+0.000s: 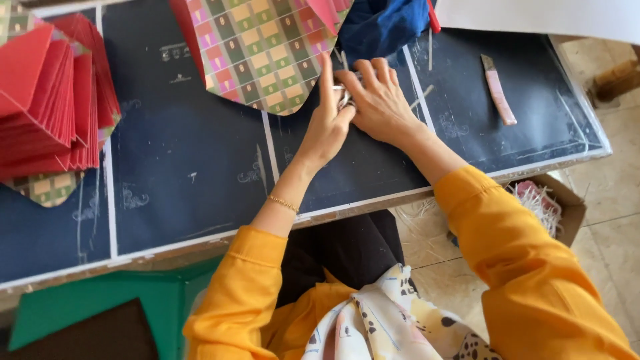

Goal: The person assembles red envelopes by inserting white paper inserts into the pockets and folding the flaps closed. They then use a utility knife to cut white paper strips into smaller pieces on a dark work surface.

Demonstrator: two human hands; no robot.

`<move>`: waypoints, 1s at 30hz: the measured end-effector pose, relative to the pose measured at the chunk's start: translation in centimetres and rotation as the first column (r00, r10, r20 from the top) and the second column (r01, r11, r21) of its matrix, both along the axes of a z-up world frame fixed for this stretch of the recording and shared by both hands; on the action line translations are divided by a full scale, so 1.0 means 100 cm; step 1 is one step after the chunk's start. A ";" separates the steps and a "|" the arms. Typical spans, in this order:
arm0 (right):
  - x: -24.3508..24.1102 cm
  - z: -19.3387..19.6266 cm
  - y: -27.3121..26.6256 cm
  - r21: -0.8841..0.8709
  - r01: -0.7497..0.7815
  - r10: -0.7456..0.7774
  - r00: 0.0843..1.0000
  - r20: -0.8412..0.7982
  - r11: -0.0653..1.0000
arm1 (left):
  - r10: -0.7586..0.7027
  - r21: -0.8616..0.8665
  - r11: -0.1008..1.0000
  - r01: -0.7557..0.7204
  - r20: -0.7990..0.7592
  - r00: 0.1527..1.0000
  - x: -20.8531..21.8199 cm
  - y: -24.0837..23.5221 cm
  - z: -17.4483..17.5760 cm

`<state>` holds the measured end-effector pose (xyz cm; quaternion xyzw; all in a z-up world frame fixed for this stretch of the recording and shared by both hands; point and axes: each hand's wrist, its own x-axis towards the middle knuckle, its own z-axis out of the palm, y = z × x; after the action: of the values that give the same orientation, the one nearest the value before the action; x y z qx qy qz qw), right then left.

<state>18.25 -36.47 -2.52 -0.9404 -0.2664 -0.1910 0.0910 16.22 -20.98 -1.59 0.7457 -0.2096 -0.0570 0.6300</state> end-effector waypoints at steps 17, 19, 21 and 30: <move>-0.031 -0.032 -0.074 -0.017 0.593 -0.577 0.775 -0.257 0.805 | 0.296 -0.200 0.942 -0.269 0.120 0.947 -0.005 0.005 -0.015; -0.046 -0.012 -0.112 0.683 0.434 -0.219 0.898 -0.381 0.587 | 0.240 -0.077 0.970 -0.230 0.166 0.956 0.000 0.005 -0.020; -0.076 0.007 -0.146 0.831 0.495 -0.134 0.869 -0.476 0.255 | 0.199 -0.050 0.980 -0.193 0.188 0.962 -0.007 0.002 -0.010; -0.223 -0.017 -0.344 0.804 0.435 -0.403 0.704 -0.584 -0.406 | 0.155 0.126 0.973 -0.194 0.267 0.951 -0.019 -0.018 0.016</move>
<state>-4.02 -70.84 -4.25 -0.5492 0.3597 -0.3276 0.6795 14.27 -22.79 0.03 0.8079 -0.2172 0.0796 0.5421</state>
